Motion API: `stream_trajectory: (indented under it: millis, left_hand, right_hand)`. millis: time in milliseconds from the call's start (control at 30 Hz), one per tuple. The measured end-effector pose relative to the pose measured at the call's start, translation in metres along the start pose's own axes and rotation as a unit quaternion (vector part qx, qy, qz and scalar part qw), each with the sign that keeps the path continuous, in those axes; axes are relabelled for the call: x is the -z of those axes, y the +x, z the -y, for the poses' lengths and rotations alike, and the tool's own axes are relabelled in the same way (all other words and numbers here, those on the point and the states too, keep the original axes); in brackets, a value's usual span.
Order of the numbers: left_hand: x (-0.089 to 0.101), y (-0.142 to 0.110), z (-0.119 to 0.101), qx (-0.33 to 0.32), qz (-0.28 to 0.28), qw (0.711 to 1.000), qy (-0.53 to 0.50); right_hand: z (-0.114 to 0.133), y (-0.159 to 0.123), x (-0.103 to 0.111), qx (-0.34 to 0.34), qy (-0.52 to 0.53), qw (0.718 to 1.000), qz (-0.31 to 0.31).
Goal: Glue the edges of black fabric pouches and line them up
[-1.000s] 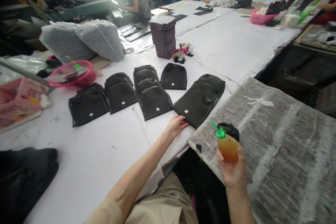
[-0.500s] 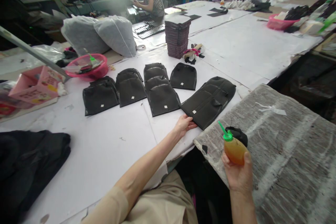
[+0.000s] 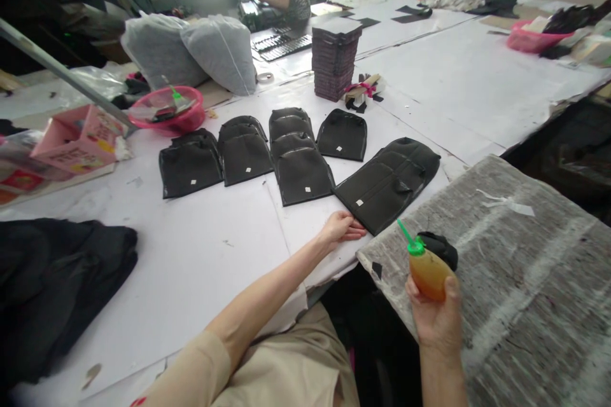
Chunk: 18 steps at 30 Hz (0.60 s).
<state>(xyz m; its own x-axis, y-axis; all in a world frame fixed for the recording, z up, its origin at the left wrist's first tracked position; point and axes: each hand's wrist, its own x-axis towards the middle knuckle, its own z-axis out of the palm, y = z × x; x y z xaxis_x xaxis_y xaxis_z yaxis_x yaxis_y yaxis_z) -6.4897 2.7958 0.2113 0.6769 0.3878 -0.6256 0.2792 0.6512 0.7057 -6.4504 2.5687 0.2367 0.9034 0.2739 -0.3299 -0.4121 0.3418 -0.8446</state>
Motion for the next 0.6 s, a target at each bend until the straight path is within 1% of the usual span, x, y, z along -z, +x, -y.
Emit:
stream_trajectory:
  millis: [100, 200, 300, 367, 433, 467, 500, 533, 567, 600]
  left_hand:
    - [0.013, -0.023, 0.006, -0.010, 0.000, 1.000, -0.004]
    - [0.032, -0.052, 0.016, -0.020, 0.019, 1.000, -0.006]
    - [0.060, -0.081, 0.032, -0.052, 0.039, 0.998, 0.008]
    - [0.086, -0.101, 0.045, -0.104, 0.027, 0.993, 0.046]
    - [0.115, -0.124, 0.057, -0.159, -0.025, 0.981, 0.103]
    - [0.132, -0.136, 0.061, -0.186, -0.066, 0.971, 0.136]
    - [0.149, -0.148, 0.064, -0.214, -0.115, 0.954, 0.174]
    - [0.167, -0.161, 0.065, -0.246, -0.168, 0.930, 0.217]
    - [0.186, -0.175, 0.064, -0.278, -0.223, 0.896, 0.264]
    - [0.206, -0.189, 0.062, -0.304, -0.277, 0.856, 0.313]
  right_hand:
    - [-0.002, -0.003, -0.004, 0.019, -0.005, 1.000, -0.020]
    - [-0.005, -0.007, -0.013, 0.019, -0.008, 1.000, -0.024]
    - [-0.009, -0.010, -0.025, 0.011, -0.018, 1.000, -0.001]
    - [-0.013, -0.013, -0.035, -0.007, -0.031, 0.999, 0.019]
    - [-0.019, -0.015, -0.045, -0.033, -0.047, 0.998, 0.029]
    - [-0.024, -0.015, -0.051, -0.043, -0.056, 0.997, 0.028]
    - [-0.030, -0.016, -0.057, -0.055, -0.066, 0.996, 0.028]
    - [-0.037, -0.016, -0.063, -0.069, -0.077, 0.994, 0.033]
    - [-0.045, -0.016, -0.069, -0.080, -0.087, 0.992, 0.039]
    - [-0.054, -0.016, -0.075, -0.096, -0.097, 0.989, 0.048]
